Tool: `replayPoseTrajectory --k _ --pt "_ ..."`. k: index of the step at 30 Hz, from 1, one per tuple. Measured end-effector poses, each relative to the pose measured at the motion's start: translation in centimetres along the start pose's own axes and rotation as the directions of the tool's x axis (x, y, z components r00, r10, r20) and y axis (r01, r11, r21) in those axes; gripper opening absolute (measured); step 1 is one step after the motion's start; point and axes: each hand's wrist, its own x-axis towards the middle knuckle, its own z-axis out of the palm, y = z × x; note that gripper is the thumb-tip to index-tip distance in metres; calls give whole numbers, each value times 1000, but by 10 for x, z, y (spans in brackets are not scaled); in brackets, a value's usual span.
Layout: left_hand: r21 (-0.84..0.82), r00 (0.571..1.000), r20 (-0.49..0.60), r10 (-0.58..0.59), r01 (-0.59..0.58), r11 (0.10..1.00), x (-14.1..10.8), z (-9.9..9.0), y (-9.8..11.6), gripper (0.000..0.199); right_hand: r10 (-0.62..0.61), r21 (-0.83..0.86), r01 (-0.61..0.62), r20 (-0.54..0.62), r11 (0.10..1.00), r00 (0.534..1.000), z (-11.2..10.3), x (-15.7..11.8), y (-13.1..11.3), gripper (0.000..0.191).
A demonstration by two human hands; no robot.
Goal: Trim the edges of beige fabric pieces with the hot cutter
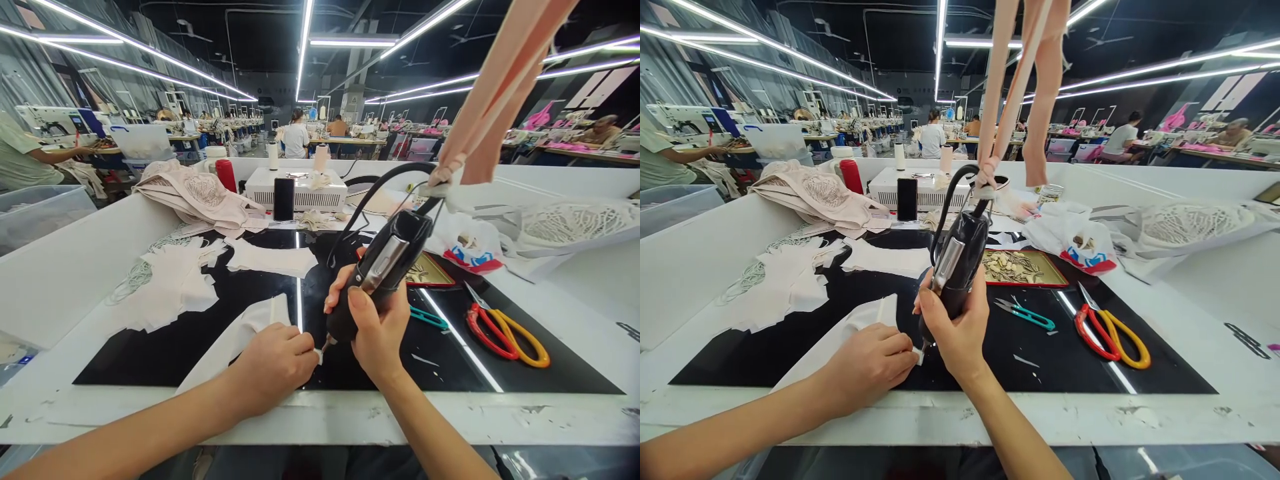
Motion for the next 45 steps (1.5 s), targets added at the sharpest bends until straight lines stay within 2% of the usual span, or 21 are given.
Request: replayPoseTrajectory --k 15,27,32,38,45 --pt "-27 1000 8 11 -11 1000 -2 -2 -2 29 5 8 -5 -31 1000 1000 1 4 -3 24" --pt "-77 1000 -5 -24 23 997 -4 -2 -3 26 24 -6 -24 -12 1000 1000 3 0 -2 31" --pt "-95 1000 -9 -28 27 995 -5 -2 -4 24 13 -52 -14 -16 999 1000 5 0 -3 24" --pt "-101 1000 -4 -26 26 995 -5 -3 -5 25 19 8 -19 -29 1000 999 5 -2 -10 26" --pt "-115 999 10 -40 41 992 -5 -4 -6 26 20 -10 -20 -12 1000 1000 7 -8 -9 28"
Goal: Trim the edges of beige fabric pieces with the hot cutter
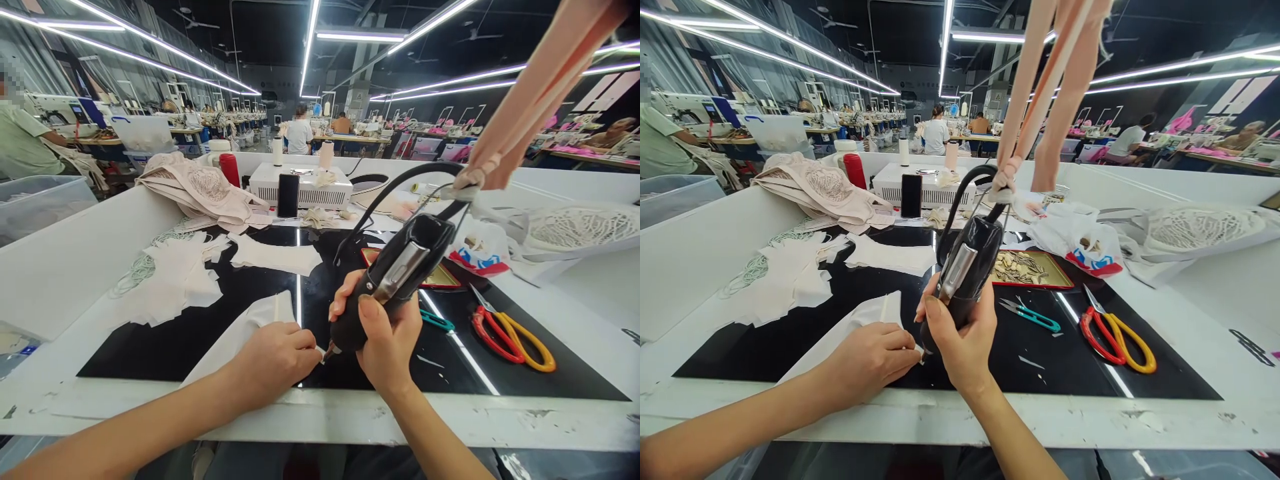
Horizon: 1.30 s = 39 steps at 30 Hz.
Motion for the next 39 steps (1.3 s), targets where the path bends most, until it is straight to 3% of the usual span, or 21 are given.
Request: replayPoseTrajectory --k 12,16,19,28,34,39 --pt "-21 995 96 -34 36 999 -6 -21 -9 23 1 0 -1 -5 1000 1000 1 0 -1 25" --pt "-54 994 94 -49 54 997 -5 -26 -11 25 -9 -19 9 7 1000 1000 0 -1 -1 19" --pt "-87 996 76 -51 58 994 -5 -28 -14 23 4 -26 -4 9 1000 1000 -2 -2 -2 26" --pt "-147 997 45 -59 65 987 -10 -21 -20 15 31 -66 -33 -33 997 999 -1 -2 -6 43" --pt "-122 999 24 -36 39 992 -10 -14 -21 16 32 -65 -34 -35 997 999 0 -2 -10 34" --pt "-134 998 -18 -56 53 990 -12 -7 -21 17 -4 -60 -2 -106 998 994 8 11 -11 36"
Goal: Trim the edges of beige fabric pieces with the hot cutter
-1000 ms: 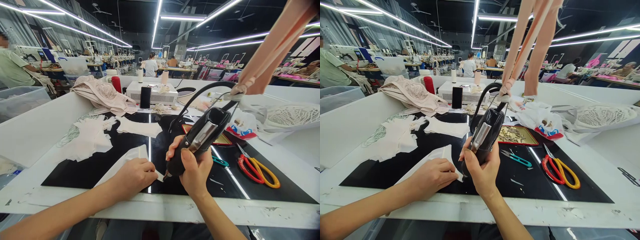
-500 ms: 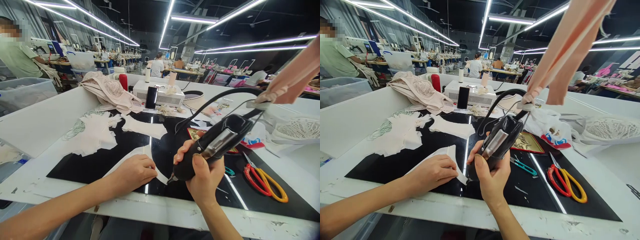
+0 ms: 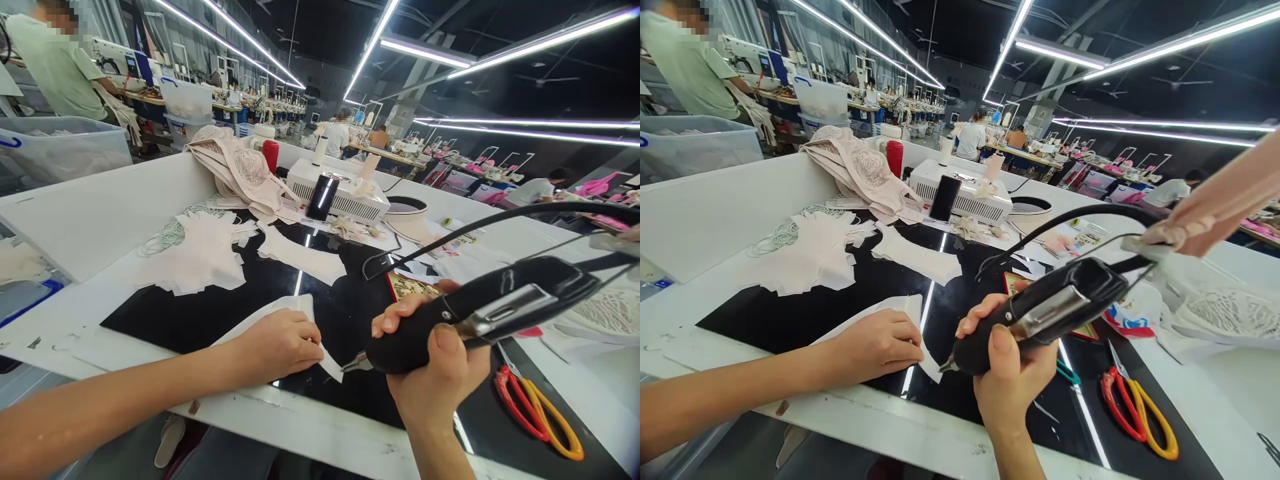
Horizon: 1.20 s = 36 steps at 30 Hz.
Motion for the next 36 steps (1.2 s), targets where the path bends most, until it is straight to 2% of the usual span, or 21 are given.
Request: replayPoseTrajectory --k 6,13,19,26,36 --pt "14 1000 -16 -9 9 1000 -1 6 0 13 -22 0 22 -10 1000 1000 13 8 13 37" --pt "20 998 -50 -35 36 999 -3 11 0 15 -28 -23 28 -6 999 1000 18 6 23 38" --pt "19 998 -58 -23 24 1000 -3 15 -1 16 -32 -42 31 -12 999 999 15 6 23 37" --pt "24 998 -56 -22 24 999 -2 10 0 16 -41 -50 41 -5 998 999 17 5 24 37" --pt "10 998 -69 -13 14 1000 -3 12 -1 18 -39 -37 38 -19 999 999 6 6 11 41"
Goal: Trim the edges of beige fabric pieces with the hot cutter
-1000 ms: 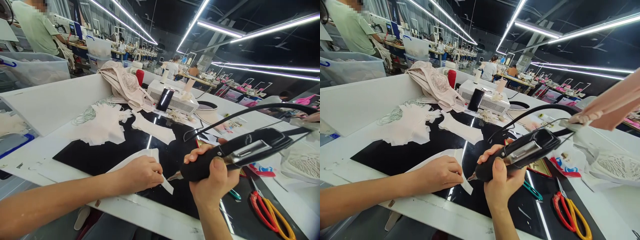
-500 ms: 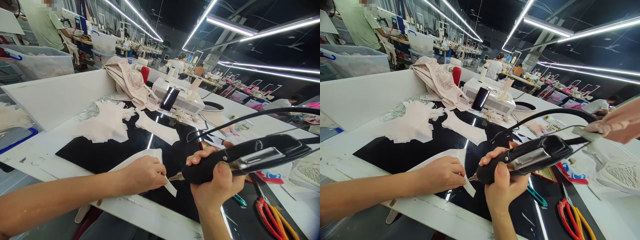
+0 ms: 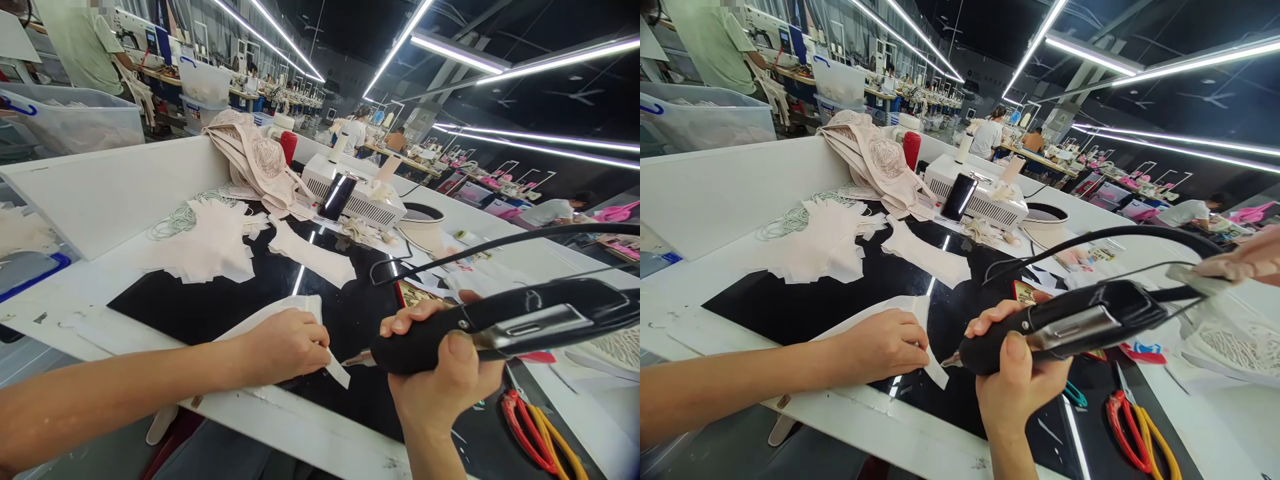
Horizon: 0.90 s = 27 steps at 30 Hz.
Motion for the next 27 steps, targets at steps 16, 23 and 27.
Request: replayPoseTrajectory --k 16,23,27 --pt "-9 999 35 -12 12 1000 2 -3 0 13 13 25 -13 23 1000 1000 10 -8 -6 38" --pt "-10 998 54 -14 15 1000 0 -1 -1 9 19 25 -20 44 999 999 10 -14 2 39" --pt "-10 999 40 -17 17 1000 0 -2 -1 9 33 11 -34 31 999 999 10 -13 2 38"
